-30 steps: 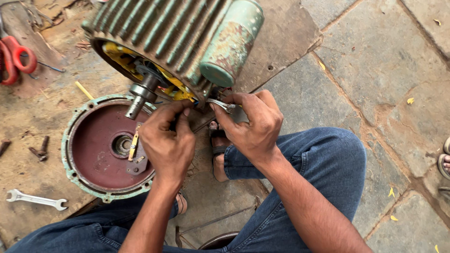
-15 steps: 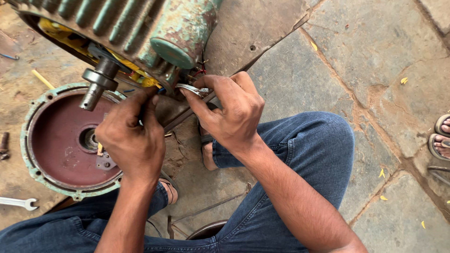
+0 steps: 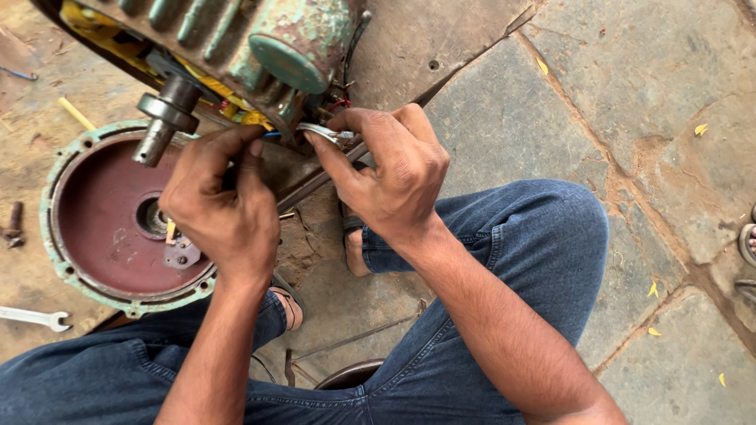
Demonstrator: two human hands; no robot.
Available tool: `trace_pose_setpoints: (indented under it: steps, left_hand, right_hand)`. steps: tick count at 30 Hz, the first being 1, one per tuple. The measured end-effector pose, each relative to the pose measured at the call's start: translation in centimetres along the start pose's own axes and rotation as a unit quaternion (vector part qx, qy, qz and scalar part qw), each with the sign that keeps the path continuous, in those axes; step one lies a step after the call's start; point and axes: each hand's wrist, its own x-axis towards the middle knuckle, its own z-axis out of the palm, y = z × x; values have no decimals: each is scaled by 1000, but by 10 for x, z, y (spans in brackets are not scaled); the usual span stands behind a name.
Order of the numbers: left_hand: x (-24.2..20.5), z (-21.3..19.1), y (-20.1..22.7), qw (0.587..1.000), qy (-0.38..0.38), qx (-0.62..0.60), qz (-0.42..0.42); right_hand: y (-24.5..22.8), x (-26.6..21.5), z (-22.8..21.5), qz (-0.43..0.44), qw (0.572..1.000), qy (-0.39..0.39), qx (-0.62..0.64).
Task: The person strips and twists wires, then connects them to terminals inside the motor end cap. They reattach the end cap to the motor housing and tighten the bolts with a wrench.
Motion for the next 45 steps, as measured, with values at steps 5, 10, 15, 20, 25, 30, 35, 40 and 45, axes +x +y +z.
trace_pose_setpoints:
  steps: [5, 10, 15, 20, 25, 30, 35, 40, 45]
  left_hand:
    - [4, 1, 5, 999, -3, -10, -42]
    - [8, 2, 10, 975, -28, -78, -208]
    - [11, 1, 8, 994, -24, -19, -104]
    - [12, 2, 8, 999, -15, 37, -36]
    - [14, 4, 9, 998, -19, 46, -43]
    - [17, -7, 13, 994, -10, -33, -105]
    - [23, -33, 21, 975, -103, -112, -164]
    - [21, -48, 28, 963, -172, -133, -159]
    - [25, -55, 23, 961, -194, -143, -139]
  right_hand:
    - [1, -2, 0, -5, 1000, -4, -11]
    - [7, -4, 4, -16, 1000, -16, -21]
    - [6, -5, 5, -5, 1000, -18, -26]
    - [-6, -4, 2, 16, 999, -10, -38]
    - [-11, -5, 4, 24, 998, 4, -53]
    - [-12, -2, 5, 32, 998, -7, -58]
    - [-29, 5, -4, -57, 996, 24, -67]
    - [-43, -5, -17, -96, 991, -84, 42]
    - [-38, -4, -8, -66, 990, -116, 54]
